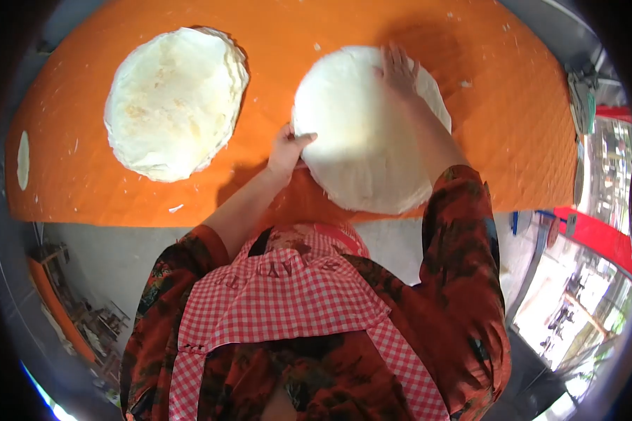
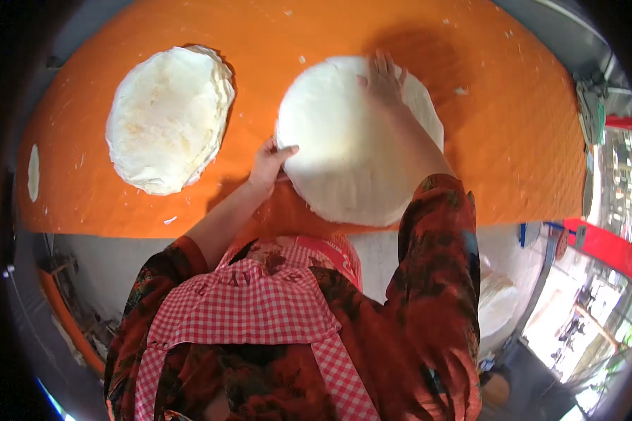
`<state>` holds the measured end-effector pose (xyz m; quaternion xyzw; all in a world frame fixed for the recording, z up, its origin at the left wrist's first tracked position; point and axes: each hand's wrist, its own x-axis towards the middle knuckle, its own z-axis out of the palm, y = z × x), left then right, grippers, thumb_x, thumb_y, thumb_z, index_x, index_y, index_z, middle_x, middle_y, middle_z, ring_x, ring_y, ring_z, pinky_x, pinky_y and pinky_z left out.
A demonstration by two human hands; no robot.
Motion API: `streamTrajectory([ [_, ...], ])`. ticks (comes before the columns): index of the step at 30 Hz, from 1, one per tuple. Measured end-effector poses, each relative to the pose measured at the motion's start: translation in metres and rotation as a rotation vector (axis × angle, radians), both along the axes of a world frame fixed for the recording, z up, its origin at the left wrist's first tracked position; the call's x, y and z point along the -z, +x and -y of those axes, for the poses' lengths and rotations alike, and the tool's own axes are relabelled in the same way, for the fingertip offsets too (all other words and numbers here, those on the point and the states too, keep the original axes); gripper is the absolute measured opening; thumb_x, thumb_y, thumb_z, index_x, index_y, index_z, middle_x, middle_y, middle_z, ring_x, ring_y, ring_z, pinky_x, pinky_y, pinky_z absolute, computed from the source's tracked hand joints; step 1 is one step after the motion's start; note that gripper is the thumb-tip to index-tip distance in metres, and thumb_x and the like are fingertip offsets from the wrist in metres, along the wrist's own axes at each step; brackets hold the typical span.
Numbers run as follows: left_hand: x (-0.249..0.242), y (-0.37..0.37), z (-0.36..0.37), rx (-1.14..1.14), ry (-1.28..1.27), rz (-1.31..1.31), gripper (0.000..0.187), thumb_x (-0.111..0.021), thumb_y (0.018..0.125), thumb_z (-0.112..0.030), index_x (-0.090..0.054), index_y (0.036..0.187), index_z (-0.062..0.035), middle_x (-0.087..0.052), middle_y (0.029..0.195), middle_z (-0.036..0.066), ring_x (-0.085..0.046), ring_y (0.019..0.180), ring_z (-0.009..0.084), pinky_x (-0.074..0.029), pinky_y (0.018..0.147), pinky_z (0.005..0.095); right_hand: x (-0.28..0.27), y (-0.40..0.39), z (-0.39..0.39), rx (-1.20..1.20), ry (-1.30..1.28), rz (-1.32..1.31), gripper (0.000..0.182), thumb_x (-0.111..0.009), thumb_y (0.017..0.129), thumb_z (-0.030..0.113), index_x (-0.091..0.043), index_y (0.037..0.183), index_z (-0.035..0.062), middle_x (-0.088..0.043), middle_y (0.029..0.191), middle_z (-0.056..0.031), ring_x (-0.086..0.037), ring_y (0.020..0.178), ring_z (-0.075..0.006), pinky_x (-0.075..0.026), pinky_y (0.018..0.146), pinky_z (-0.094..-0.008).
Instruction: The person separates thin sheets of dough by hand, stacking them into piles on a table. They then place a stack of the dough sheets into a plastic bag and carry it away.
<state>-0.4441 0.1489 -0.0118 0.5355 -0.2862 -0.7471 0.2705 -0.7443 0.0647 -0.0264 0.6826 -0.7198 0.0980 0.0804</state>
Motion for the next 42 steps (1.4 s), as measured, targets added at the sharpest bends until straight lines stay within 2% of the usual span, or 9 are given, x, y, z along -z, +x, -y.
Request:
streamTrajectory([
  [4,0.008,0.001,-0.002,0.043,-0.018,0.026,0.027,-0.07,0.084,-0.019,-0.053,0.103,-0.0092,-0.064,0.096,0.005,-0.064,0.083,0.0164,-0.057,0.064,0.0352,-0.047,0.022,-0.073,-0.021,-0.132,0.311,0.046,-0.06,0.09,0.024,-0.047,0.13,0.0067,-0.038,0.146,-0.0126,-0.034,0.135,-0.0313,-0.03,0.109,-0.045],
  [5,0.009,0.001,-0.001,0.056,-0.022,0.041,0.026,-0.07,0.084,-0.019,-0.053,0.102,-0.0096,-0.063,0.096,0.004,-0.064,0.083,0.016,-0.056,0.064,0.035,-0.055,0.028,-0.105,-0.024,-0.262,0.287,0.032,-0.063,0.087,0.016,-0.057,0.116,0.0029,-0.055,0.127,-0.0161,-0.054,0.115,-0.0329,-0.045,0.093,-0.0368],
  [7,0.008,0.002,0.001,0.075,-0.003,0.051,0.027,-0.071,0.084,-0.02,-0.052,0.099,-0.0107,-0.062,0.095,0.002,-0.063,0.085,0.0152,-0.054,0.066,0.0343,-0.045,0.038,-0.178,0.199,-0.106,0.526,0.017,-0.063,0.086,0.011,-0.063,0.101,0.0008,-0.065,0.099,-0.0152,-0.064,0.085,-0.0299,-0.052,0.072,-0.0335],
  [11,0.01,0.005,0.001,0.102,-0.029,0.003,0.032,-0.071,0.085,-0.022,-0.05,0.106,-0.01,-0.061,0.098,0.004,-0.064,0.083,0.0157,-0.055,0.064,0.0329,-0.031,0.091,-0.283,0.318,-0.109,0.708,0.006,-0.059,0.086,0.001,-0.063,0.089,-0.0023,-0.063,0.074,-0.0107,-0.061,0.062,-0.0187,-0.047,0.055,-0.0311],
  [15,0.023,0.007,0.002,0.133,-0.051,-0.049,0.043,-0.071,0.084,-0.023,-0.047,0.115,-0.0063,-0.057,0.111,0.009,-0.062,0.094,0.0228,-0.056,0.072,0.0391,-0.021,0.126,-0.307,0.885,-0.388,1.437,0.007,-0.06,0.087,0.002,-0.065,0.09,-0.0012,-0.066,0.077,-0.006,-0.063,0.062,-0.0116,-0.043,0.048,-0.022],
  [28,0.006,0.016,0.006,0.253,-0.064,-0.069,0.055,-0.068,0.085,-0.021,-0.04,0.129,-0.0052,-0.051,0.124,0.013,-0.057,0.108,0.0272,-0.058,0.073,0.0382,-0.038,0.114,-0.271,1.298,-0.357,1.333,0.02,-0.072,0.08,0.011,-0.059,0.073,-0.0017,-0.064,0.069,-0.0122,-0.057,0.049,-0.0168,-0.041,0.041,-0.0305],
  [31,0.006,0.015,0.006,0.259,-0.056,-0.065,0.055,-0.067,0.085,-0.02,-0.039,0.13,-0.0048,-0.051,0.125,0.014,-0.057,0.109,0.0277,-0.058,0.073,0.0385,-0.019,0.093,-0.268,1.281,-0.282,0.836,0.03,-0.079,0.074,0.02,-0.062,0.076,-0.0052,-0.067,0.076,-0.0153,-0.065,0.064,-0.0231,-0.05,0.059,-0.0357],
  [34,-0.002,0.016,0.006,0.261,-0.048,-0.057,0.056,-0.067,0.086,-0.02,-0.038,0.131,-0.0043,-0.05,0.126,0.015,-0.057,0.109,0.028,-0.059,0.074,0.0384,-0.019,0.079,-0.264,1.334,-0.15,0.919,0.039,-0.082,0.07,0.025,-0.066,0.084,-0.0069,-0.069,0.084,-0.0176,-0.068,0.08,-0.0273,-0.051,0.074,-0.0365],
  [42,0.004,0.015,0.005,0.249,-0.049,-0.061,0.054,-0.067,0.085,-0.02,-0.039,0.129,-0.0049,-0.051,0.124,0.014,-0.057,0.108,0.0274,-0.058,0.074,0.0385,-0.029,0.073,-0.252,1.276,-0.087,0.76,0.033,-0.079,0.069,0.022,-0.068,0.09,-0.0021,-0.07,0.09,-0.0186,-0.068,0.085,-0.0302,-0.052,0.076,-0.0387],
])
